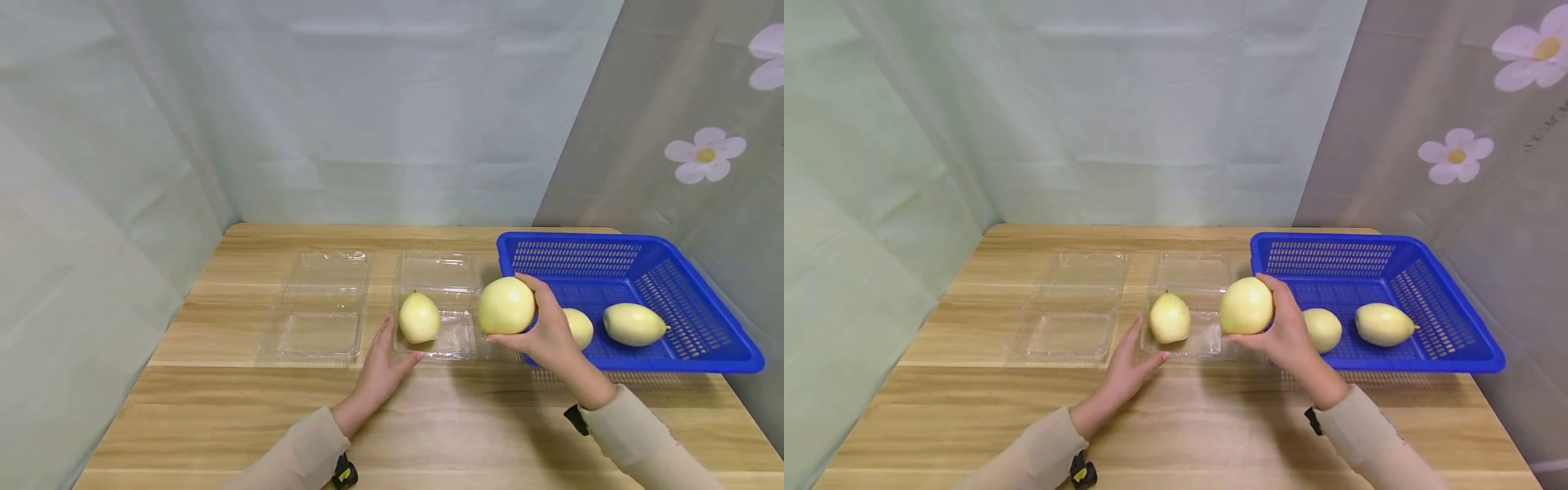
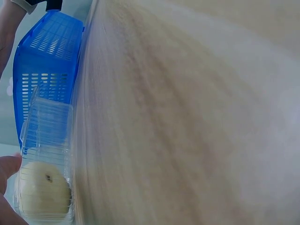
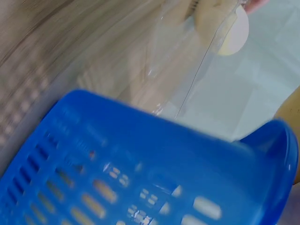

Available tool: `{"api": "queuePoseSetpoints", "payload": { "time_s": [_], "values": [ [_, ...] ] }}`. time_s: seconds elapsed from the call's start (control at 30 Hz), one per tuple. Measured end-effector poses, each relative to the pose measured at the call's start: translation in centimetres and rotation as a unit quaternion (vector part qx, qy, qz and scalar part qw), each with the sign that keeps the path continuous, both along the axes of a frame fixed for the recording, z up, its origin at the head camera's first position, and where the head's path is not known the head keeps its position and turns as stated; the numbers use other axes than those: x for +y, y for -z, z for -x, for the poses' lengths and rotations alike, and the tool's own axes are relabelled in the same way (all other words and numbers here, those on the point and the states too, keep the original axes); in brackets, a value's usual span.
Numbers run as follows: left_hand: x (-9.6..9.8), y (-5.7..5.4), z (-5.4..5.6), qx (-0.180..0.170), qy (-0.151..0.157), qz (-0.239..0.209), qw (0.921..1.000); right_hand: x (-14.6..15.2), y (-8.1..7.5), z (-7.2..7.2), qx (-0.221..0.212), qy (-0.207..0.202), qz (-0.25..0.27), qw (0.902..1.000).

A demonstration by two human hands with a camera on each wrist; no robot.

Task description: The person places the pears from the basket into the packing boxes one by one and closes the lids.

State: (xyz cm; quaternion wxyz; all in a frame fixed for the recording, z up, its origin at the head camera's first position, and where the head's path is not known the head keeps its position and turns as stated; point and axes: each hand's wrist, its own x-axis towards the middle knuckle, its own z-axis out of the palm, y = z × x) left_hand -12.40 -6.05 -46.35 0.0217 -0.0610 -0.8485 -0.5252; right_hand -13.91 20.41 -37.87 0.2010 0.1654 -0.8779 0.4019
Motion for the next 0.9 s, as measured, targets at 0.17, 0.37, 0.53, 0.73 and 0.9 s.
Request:
{"api": "queuePoseSetpoints", "payload": {
  "time_s": [0.17, 0.37, 0.53, 0.73, 0.9],
  "values": [
    [0.0, 0.0, 0.0, 0.0, 0.003, 0.0, 1.0, -1.1, 0.5, 0.1, 0.004, -0.006, -0.001, 1.0],
    [0.0, 0.1, 0.0, 0.002, 0.001, 0.001, 1.0, -2.2, 1.4, 0.5, 0.003, -0.015, -0.009, 0.9998],
    [0.0, 0.1, 0.0, 0.001, -0.002, 0.004, 1.0, -3.0, 1.8, 0.6, 0.004, -0.017, -0.016, 0.9997],
    [0.0, -0.1, 0.0, -0.003, -0.003, -0.002, 1.0, -3.9, 2.1, 0.6, 0.028, -0.034, -0.018, 0.9989],
    [0.1, -0.1, 0.0, -0.006, 0.002, 0.0, 1.0, -4.5, 2.9, 0.7, 0.031, -0.036, -0.017, 0.9987]
  ]
}}
